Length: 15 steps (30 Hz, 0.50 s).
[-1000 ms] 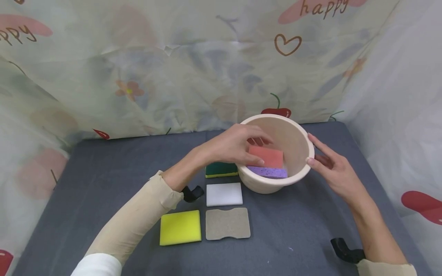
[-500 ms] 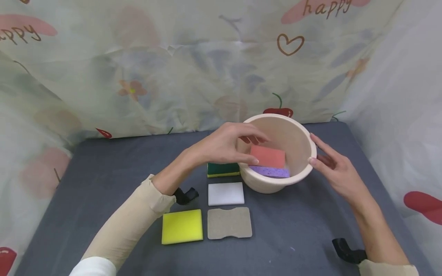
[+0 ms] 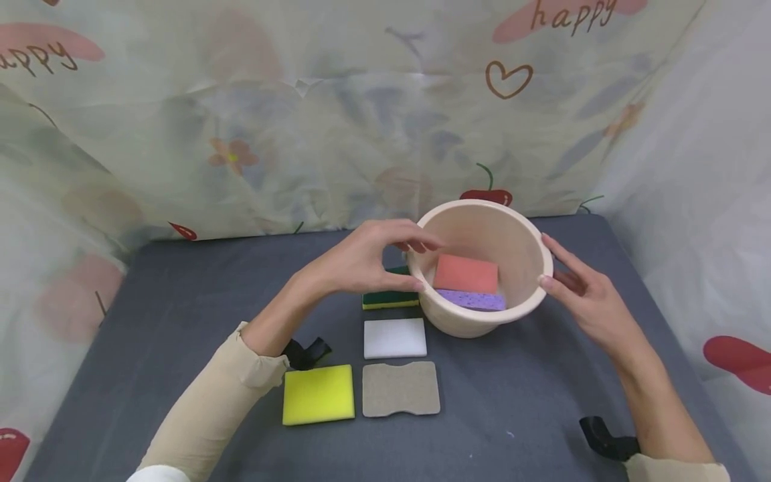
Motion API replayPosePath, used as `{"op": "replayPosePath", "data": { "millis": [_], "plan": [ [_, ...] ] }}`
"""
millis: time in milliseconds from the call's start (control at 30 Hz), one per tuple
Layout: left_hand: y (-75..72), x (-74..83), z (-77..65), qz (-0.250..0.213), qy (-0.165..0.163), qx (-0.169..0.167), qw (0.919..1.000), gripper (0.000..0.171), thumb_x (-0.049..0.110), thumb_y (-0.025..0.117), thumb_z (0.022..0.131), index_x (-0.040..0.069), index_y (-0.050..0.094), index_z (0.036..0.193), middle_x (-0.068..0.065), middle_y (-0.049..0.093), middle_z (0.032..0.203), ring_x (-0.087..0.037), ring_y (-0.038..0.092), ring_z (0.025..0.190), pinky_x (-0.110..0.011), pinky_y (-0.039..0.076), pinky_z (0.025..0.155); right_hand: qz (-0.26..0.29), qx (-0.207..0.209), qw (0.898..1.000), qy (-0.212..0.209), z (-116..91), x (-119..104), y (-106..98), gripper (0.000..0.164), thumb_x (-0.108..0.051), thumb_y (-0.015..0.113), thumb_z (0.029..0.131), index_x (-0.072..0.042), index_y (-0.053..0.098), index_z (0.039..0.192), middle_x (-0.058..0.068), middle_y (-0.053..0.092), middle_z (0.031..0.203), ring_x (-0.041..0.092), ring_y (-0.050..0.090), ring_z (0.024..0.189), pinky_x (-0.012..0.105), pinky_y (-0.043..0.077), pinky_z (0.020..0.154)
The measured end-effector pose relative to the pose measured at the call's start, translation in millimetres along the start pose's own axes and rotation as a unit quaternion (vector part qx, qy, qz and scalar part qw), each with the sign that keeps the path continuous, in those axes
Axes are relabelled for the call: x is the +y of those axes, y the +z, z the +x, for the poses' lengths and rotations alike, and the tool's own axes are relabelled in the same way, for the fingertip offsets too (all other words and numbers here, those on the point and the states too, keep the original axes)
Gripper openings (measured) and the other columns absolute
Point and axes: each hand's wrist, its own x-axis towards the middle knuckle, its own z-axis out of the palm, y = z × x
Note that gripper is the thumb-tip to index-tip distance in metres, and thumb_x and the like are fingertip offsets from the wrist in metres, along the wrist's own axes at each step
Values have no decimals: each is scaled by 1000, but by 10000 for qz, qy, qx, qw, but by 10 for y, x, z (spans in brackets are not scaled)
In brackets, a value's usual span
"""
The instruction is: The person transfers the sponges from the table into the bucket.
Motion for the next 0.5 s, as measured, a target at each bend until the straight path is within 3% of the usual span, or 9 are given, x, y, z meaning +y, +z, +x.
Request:
{"op": "replayPosePath", "data": {
  "millis": [200,333,500],
  "plan": [
    [-46,-11,-221,79,-157,127,9998,58,32,84,81,20,62,134,7,62,128,-6,58,110,-22,45,92,43,-19,10000,-68,1,17,0,69,-24,60,101,-37,23,157,-5,26,162,0,50,127,9,40,86],
    [-67,-17,-348,204,-353,112,9991,61,36,83,82,21,60,137,7,60,131,-2,55,111,-23,45,94,90,8,9999,-101,-4,20,3,69,-22,61,100,-36,24,157,-6,26,162,-2,49,127,7,39,84],
    [-99,-27,-491,229,-489,243,9982,62,35,82,82,19,60,137,7,60,130,-1,54,112,-28,46,95,55,20,10000,-51,-15,-5,10,69,-25,61,100,-39,24,157,-9,25,162,5,48,132,12,41,90]
  ]
}}
